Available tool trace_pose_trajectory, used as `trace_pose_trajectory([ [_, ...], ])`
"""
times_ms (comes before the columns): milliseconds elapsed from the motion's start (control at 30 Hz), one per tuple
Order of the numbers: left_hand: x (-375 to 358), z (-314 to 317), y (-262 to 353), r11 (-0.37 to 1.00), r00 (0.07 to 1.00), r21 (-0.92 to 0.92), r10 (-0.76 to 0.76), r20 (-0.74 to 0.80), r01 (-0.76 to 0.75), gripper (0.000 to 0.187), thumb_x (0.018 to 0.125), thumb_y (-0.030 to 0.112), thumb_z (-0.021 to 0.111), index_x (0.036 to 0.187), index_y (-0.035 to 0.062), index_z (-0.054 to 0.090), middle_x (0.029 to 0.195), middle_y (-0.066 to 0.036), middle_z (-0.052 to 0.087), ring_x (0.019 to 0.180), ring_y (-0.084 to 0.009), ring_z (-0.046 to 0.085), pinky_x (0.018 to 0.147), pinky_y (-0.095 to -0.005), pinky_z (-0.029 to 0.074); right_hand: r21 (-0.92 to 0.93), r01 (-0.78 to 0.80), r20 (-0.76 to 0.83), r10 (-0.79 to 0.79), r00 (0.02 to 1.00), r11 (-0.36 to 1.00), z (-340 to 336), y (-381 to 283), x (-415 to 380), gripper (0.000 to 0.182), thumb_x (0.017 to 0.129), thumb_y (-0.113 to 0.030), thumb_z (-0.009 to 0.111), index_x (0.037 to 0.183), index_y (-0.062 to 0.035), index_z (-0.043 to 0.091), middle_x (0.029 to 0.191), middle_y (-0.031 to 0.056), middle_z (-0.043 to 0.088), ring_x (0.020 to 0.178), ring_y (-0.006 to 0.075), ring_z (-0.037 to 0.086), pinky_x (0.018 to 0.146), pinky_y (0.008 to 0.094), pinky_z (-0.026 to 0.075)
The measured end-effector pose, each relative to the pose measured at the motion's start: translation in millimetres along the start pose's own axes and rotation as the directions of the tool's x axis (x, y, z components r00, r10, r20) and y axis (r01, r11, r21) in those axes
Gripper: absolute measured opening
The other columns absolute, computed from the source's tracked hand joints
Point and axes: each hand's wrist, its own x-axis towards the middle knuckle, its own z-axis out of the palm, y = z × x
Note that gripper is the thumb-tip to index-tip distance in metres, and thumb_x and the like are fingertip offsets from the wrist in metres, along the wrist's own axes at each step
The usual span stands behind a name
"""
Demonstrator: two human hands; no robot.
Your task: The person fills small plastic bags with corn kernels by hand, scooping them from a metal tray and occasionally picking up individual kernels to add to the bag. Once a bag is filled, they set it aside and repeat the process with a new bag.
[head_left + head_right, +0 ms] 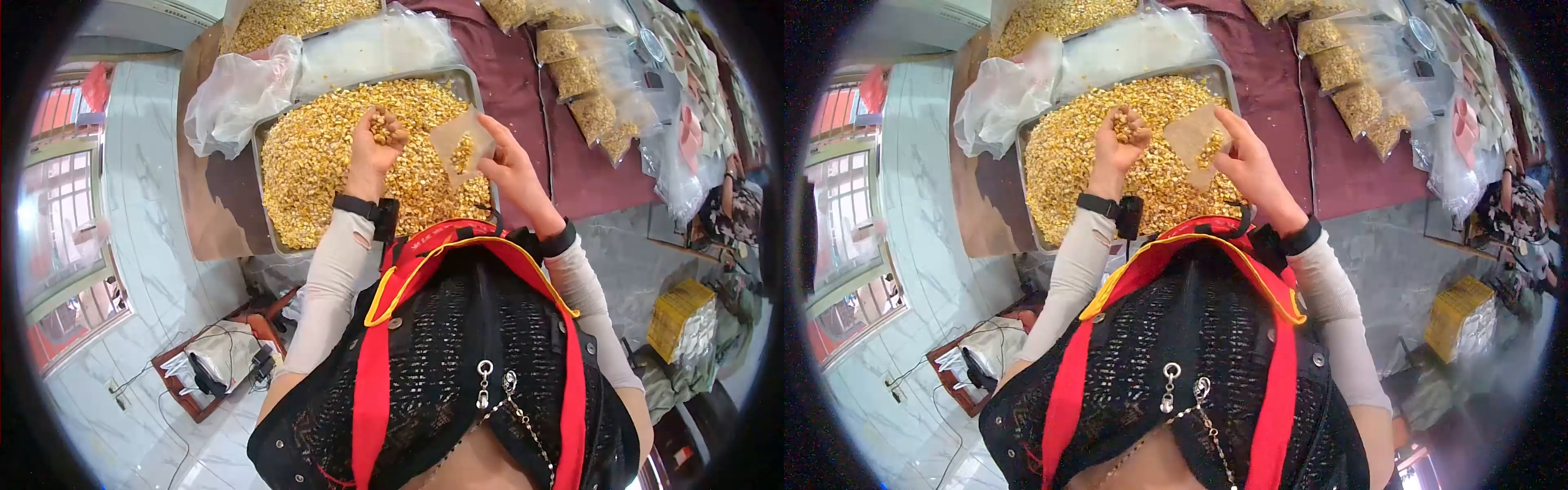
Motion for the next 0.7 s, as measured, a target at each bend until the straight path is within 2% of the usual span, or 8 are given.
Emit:
trace_pose_trajectory([
  [33, -5, 5, -2, 0.997, 0.992, -0.054, -0.046, 0.118, 0.053, 0.015, 0.087, 0.023, 0.049, 0.080, 0.0095, 0.051, 0.067, 0.000, 0.041, 0.062, -0.0136, 0.039, 0.054, -0.0281, 0.034, -0.028, 0.013, 0.010, -0.013, 1.000, 1.000, 1, 0, 0, 0.061, 0.071, 0.005, 0.050, 0.130, 0.0014, 0.037, 0.125, 0.0084, 0.043, 0.076, 0.0078, 0.049, 0.069, 0.0207, 0.043],
  [133, -27, 42, -18, 1.000, 0.981, -0.021, 0.018, 0.195, -0.014, 0.016, 0.087, 0.023, 0.049, 0.079, 0.0092, 0.051, 0.066, 0.000, 0.039, 0.062, -0.0140, 0.039, 0.058, -0.0287, 0.034, -0.026, 0.028, 0.010, -0.028, 1.000, 0.999, 1, 5, 2, 0.061, 0.071, 0.005, 0.050, 0.130, 0.0013, 0.037, 0.127, 0.0107, 0.043, 0.073, 0.0089, 0.051, 0.067, 0.0216, 0.044],
  [200, -34, 60, -24, 0.999, 0.976, -0.028, -0.026, 0.215, 0.033, 0.016, 0.087, 0.024, 0.050, 0.080, 0.0100, 0.052, 0.065, 0.000, 0.040, 0.062, -0.0142, 0.040, 0.059, -0.0298, 0.035, -0.024, 0.035, 0.015, -0.034, 0.999, 0.999, 2, 5, 1, 0.061, 0.070, 0.005, 0.050, 0.130, 0.0011, 0.037, 0.127, 0.0109, 0.042, 0.072, 0.0090, 0.051, 0.067, 0.0219, 0.044],
  [267, -37, 71, -34, 0.997, 0.925, 0.049, -0.068, 0.375, 0.053, 0.016, 0.087, 0.026, 0.050, 0.083, 0.0116, 0.054, 0.066, 0.000, 0.043, 0.063, -0.0142, 0.042, 0.061, -0.0305, 0.037, -0.020, 0.040, 0.010, -0.040, 0.999, 0.999, 2, 4, 1, 0.061, 0.070, 0.005, 0.049, 0.130, 0.0009, 0.037, 0.128, 0.0111, 0.042, 0.072, 0.0091, 0.051, 0.067, 0.0221, 0.044],
  [333, -46, 82, -48, 0.995, 0.955, 0.101, -0.044, 0.294, 0.015, 0.017, 0.088, 0.028, 0.049, 0.086, 0.0128, 0.056, 0.067, 0.000, 0.046, 0.064, -0.0142, 0.043, 0.064, -0.0316, 0.039, -0.010, 0.012, 0.006, -0.012, 1.000, 1.000, 2, 3, 0, 0.061, 0.070, 0.005, 0.049, 0.130, 0.0007, 0.037, 0.128, 0.0110, 0.042, 0.072, 0.0091, 0.051, 0.067, 0.0224, 0.044],
  [467, -43, 82, -67, 0.963, 0.942, 0.255, -0.001, 0.336, -0.090, 0.021, 0.090, 0.030, 0.047, 0.084, 0.0116, 0.054, 0.065, -0.001, 0.046, 0.062, -0.0145, 0.043, 0.065, -0.0318, 0.040, -0.082, 0.015, -0.009, -0.015, 1.000, 0.997, 2, -7, -5, 0.062, 0.070, 0.005, 0.049, 0.130, 0.0002, 0.037, 0.128, 0.0105, 0.043, 0.071, 0.0091, 0.051, 0.067, 0.0226, 0.044],
  [533, -47, 87, -74, 0.894, 0.920, 0.345, 0.153, 0.361, -0.284, 0.025, 0.091, 0.031, 0.046, 0.078, 0.0108, 0.050, 0.065, -0.002, 0.046, 0.062, -0.0148, 0.043, 0.064, -0.0309, 0.040, -0.031, 0.018, -0.007, -0.018, 1.000, 0.999, 2, -4, -5, 0.061, 0.070, 0.006, 0.049, 0.130, -0.0002, 0.037, 0.128, 0.0103, 0.043, 0.072, 0.0092, 0.051, 0.067, 0.0229, 0.044],
  [700, -45, 92, -80, 0.834, 0.851, 0.352, 0.235, 0.470, -0.425, 0.029, 0.091, 0.030, 0.046, 0.071, 0.0101, 0.045, 0.064, -0.002, 0.045, 0.062, -0.0156, 0.043, 0.063, -0.0300, 0.038, -0.033, 0.011, -0.003, -0.011, 1.000, 0.999, 1, -1, -5, 0.061, 0.070, 0.006, 0.049, 0.130, -0.0005, 0.037, 0.127, 0.0104, 0.043, 0.072, 0.0090, 0.051, 0.067, 0.0226, 0.044],
])
